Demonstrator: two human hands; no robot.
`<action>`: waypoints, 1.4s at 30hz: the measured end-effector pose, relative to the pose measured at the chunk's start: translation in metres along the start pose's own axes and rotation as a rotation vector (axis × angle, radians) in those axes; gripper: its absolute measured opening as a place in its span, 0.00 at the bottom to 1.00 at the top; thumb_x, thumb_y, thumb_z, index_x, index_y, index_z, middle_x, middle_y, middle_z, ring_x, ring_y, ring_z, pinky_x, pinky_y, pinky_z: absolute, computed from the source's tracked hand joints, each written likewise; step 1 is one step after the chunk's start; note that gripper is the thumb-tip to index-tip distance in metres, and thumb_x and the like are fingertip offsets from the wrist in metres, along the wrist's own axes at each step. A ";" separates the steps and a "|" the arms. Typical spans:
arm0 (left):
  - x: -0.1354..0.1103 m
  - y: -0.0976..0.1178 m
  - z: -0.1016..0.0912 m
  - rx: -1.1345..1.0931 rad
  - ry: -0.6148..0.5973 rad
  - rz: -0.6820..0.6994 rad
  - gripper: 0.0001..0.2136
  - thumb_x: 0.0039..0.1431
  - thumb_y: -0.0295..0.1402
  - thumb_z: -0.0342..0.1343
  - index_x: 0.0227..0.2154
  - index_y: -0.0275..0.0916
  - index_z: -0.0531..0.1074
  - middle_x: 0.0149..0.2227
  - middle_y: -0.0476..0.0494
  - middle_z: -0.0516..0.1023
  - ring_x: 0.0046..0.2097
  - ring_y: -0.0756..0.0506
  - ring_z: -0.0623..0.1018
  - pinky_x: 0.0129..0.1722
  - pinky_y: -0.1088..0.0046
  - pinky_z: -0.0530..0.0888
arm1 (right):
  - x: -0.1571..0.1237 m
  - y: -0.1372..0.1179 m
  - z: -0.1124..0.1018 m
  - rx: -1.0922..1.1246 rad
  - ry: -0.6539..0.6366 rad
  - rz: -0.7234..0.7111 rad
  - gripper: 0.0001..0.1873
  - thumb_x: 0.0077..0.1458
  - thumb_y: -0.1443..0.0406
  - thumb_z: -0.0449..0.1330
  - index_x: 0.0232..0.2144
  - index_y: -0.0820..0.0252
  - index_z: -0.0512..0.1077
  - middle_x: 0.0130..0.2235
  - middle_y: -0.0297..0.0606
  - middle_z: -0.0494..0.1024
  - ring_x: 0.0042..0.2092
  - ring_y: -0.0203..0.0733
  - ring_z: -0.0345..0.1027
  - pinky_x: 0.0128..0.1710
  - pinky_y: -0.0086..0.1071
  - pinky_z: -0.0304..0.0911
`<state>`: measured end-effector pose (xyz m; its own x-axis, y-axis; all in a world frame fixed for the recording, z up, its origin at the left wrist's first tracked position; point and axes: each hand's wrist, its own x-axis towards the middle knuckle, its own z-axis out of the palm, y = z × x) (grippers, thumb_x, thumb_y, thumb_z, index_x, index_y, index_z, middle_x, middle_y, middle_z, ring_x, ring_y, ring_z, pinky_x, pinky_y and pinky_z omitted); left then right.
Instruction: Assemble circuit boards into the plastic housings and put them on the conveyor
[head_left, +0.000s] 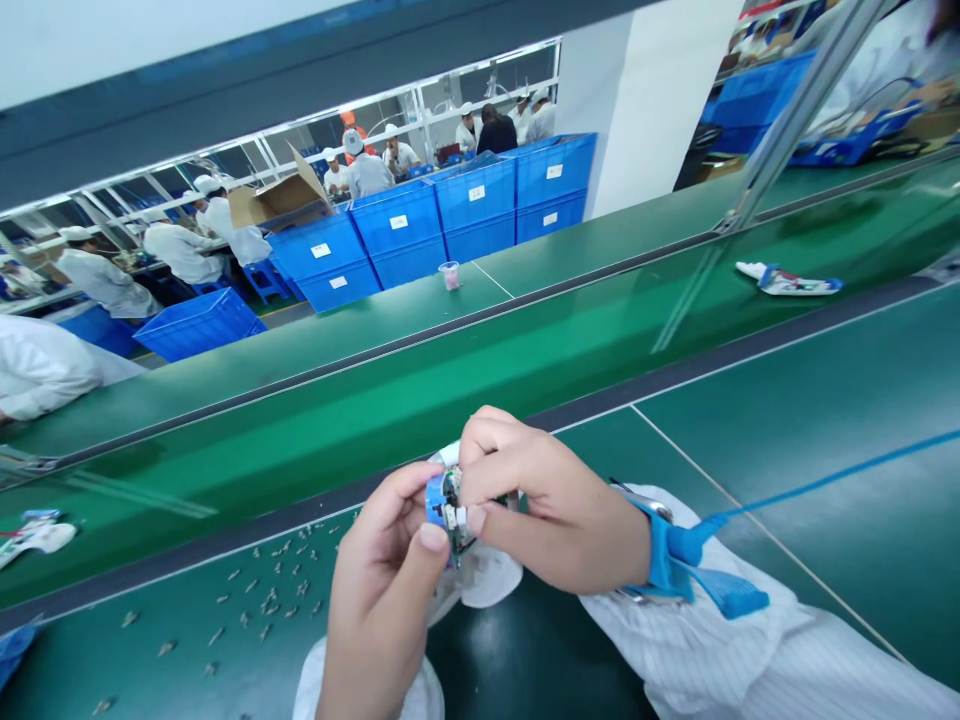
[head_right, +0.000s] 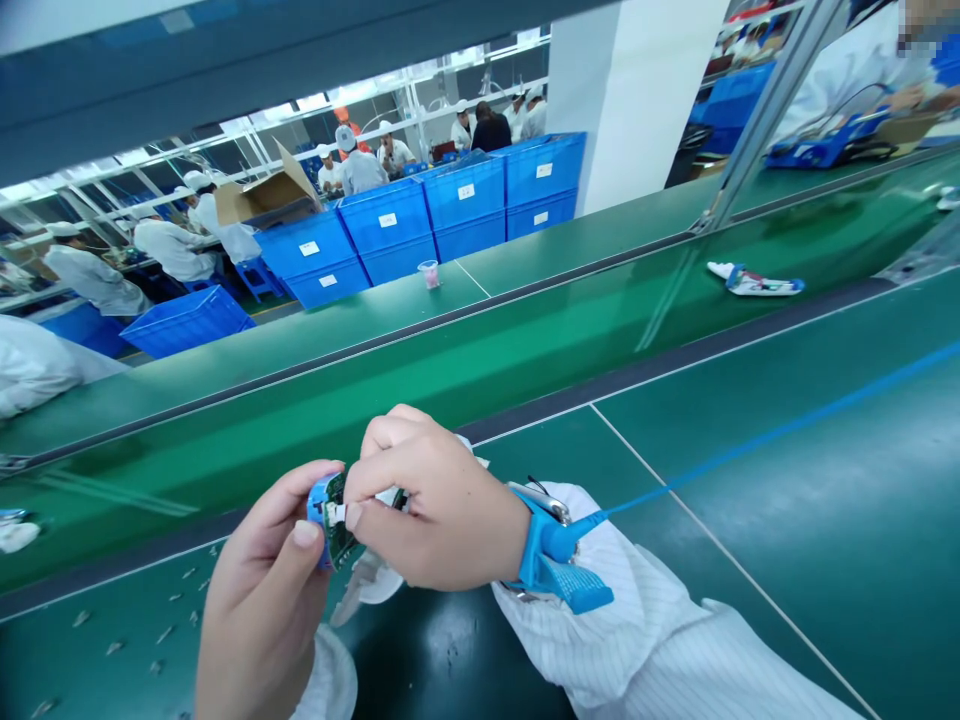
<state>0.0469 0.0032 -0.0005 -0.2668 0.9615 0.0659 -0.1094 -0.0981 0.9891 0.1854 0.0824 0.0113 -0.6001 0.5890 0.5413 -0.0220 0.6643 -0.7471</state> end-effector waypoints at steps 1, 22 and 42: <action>0.000 -0.001 -0.001 0.019 -0.011 0.005 0.11 0.54 0.39 0.60 0.41 0.46 0.76 0.34 0.47 0.78 0.33 0.50 0.76 0.32 0.80 0.74 | 0.000 -0.001 0.000 -0.014 -0.005 -0.005 0.12 0.51 0.72 0.54 0.17 0.62 0.67 0.24 0.33 0.63 0.31 0.35 0.56 0.33 0.31 0.51; 0.002 -0.003 -0.020 0.438 -0.218 0.184 0.13 0.61 0.36 0.52 0.48 0.55 0.68 0.28 0.55 0.70 0.29 0.54 0.68 0.32 0.82 0.69 | -0.006 -0.004 0.000 -0.172 -0.063 -0.058 0.12 0.47 0.74 0.49 0.15 0.64 0.61 0.18 0.30 0.60 0.25 0.32 0.47 0.32 0.32 0.46; -0.020 0.004 0.006 1.187 -0.214 0.036 0.16 0.61 0.34 0.41 0.51 0.43 0.50 0.39 0.39 0.77 0.35 0.38 0.77 0.33 0.60 0.73 | -0.006 -0.001 0.004 -0.125 -0.186 -0.033 0.13 0.44 0.74 0.47 0.13 0.63 0.49 0.16 0.29 0.52 0.23 0.31 0.45 0.31 0.32 0.46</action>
<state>0.0574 -0.0145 0.0026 -0.0756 0.9971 0.0053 0.8732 0.0636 0.4832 0.1860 0.0769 0.0076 -0.7382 0.4784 0.4757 0.0480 0.7406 -0.6703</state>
